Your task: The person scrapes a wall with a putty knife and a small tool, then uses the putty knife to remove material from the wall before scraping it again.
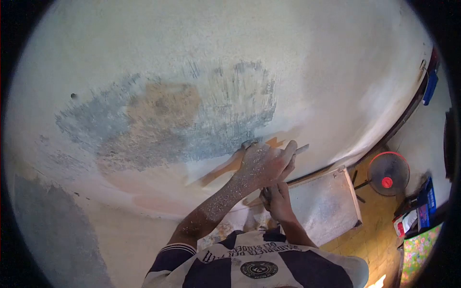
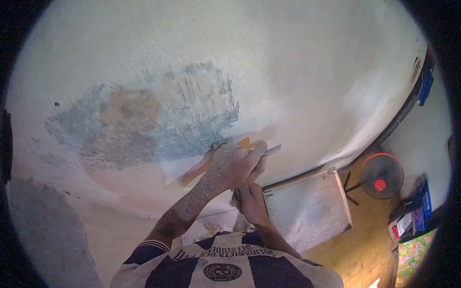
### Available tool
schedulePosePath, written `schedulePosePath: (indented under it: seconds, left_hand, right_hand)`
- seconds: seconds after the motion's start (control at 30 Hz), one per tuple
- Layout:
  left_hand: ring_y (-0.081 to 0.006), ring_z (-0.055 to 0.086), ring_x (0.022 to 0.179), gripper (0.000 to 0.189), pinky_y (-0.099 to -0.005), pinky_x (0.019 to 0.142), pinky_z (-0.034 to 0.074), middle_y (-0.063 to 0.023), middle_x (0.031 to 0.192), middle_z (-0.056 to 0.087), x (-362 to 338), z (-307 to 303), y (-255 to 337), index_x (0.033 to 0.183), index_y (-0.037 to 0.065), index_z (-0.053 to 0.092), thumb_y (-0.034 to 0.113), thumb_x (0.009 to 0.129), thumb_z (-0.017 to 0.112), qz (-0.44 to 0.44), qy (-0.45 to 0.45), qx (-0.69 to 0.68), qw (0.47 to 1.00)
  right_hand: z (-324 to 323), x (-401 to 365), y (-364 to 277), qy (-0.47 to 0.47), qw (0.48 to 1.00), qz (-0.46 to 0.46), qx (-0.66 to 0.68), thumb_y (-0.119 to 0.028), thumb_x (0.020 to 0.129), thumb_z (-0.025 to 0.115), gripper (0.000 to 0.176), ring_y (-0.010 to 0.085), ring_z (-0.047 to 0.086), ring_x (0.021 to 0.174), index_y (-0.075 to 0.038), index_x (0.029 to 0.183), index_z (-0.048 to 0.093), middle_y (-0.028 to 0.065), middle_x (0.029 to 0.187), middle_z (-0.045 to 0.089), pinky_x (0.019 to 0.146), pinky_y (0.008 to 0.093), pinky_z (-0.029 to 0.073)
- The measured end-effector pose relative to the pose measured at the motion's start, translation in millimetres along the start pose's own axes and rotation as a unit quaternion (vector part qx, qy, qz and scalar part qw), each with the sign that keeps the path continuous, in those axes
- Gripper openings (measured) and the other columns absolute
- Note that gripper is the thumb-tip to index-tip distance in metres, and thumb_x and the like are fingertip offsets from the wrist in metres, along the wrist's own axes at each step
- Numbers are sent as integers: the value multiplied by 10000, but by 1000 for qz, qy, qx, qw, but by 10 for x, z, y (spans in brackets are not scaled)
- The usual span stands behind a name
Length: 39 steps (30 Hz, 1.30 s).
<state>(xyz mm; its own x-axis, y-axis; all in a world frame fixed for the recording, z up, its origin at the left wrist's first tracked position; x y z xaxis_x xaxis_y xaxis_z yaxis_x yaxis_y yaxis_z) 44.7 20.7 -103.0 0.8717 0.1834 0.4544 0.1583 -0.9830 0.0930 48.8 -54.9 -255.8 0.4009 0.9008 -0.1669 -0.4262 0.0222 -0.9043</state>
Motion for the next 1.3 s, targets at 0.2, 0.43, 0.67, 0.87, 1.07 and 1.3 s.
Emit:
schedulePosePath:
  seconds: [0.2, 0.43, 0.67, 0.87, 1.07, 1.3]
  left_hand:
    - [-287, 606, 446, 216, -459, 455, 496, -87, 524, 544, 67, -98, 36, 1093, 68, 586, 243, 967, 599, 26, 59, 72, 995]
    - [-226, 606, 416, 275, -394, 404, 486, -23, 484, 530, 95, -75, 53, 1118, 36, 589, 264, 965, 594, 29, 21, 39, 999]
    - [-230, 580, 402, 248, -397, 394, 457, -29, 490, 533, 166, -224, 65, 1081, 30, 571, 237, 948, 607, 49, 37, 40, 997]
    - [-277, 600, 417, 172, -444, 440, 504, -51, 476, 518, 119, -149, 21, 1018, 75, 585, 235, 956, 589, 29, 73, 18, 997]
    - [-275, 593, 421, 182, -430, 449, 498, -47, 472, 508, 36, -154, 43, 1031, 72, 606, 237, 953, 610, 18, 95, 8, 995]
    - [-267, 591, 419, 194, -420, 460, 514, -61, 487, 537, 73, -223, 50, 1064, 86, 647, 241, 948, 626, -10, 89, 6, 996]
  right_hand:
    - [53, 52, -223, -2, 1000, -11, -14, -391, 1090, 482, 365, 66, 374, 470, -80, 912, 548, -10, 643, 461, 400, 246, 229]
    - [64, 66, -151, -1, 999, -35, 6, -404, 1082, 510, 365, 73, 377, 471, -89, 903, 550, -15, 643, 471, 402, 246, 229]
    - [72, 166, -211, 2, 998, -52, 24, -394, 1080, 526, 349, 72, 397, 468, -90, 912, 562, -18, 641, 476, 403, 237, 253]
    - [44, 24, -351, -4, 999, -33, -36, -397, 1081, 521, 365, 63, 390, 484, -79, 911, 583, -16, 658, 487, 409, 232, 259]
    - [-9, -26, -327, -7, 997, -35, -65, -410, 1084, 518, 379, 59, 385, 493, -75, 920, 587, -10, 663, 500, 424, 234, 266]
    - [92, -68, -416, -20, 998, -32, -50, -403, 1099, 466, 395, 72, 393, 495, -82, 893, 567, -22, 639, 471, 428, 238, 264]
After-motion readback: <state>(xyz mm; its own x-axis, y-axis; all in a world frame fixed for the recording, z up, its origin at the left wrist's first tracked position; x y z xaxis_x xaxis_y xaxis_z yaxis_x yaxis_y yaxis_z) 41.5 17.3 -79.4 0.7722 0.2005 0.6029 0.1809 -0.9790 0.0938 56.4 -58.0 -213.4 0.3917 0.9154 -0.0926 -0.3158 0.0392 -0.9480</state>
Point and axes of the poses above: each hand's wrist, its own x-axis towards the middle knuckle, its own z-axis out of the palm, y = z × x, the point moved 7 cm from there along x, towards the middle knuckle
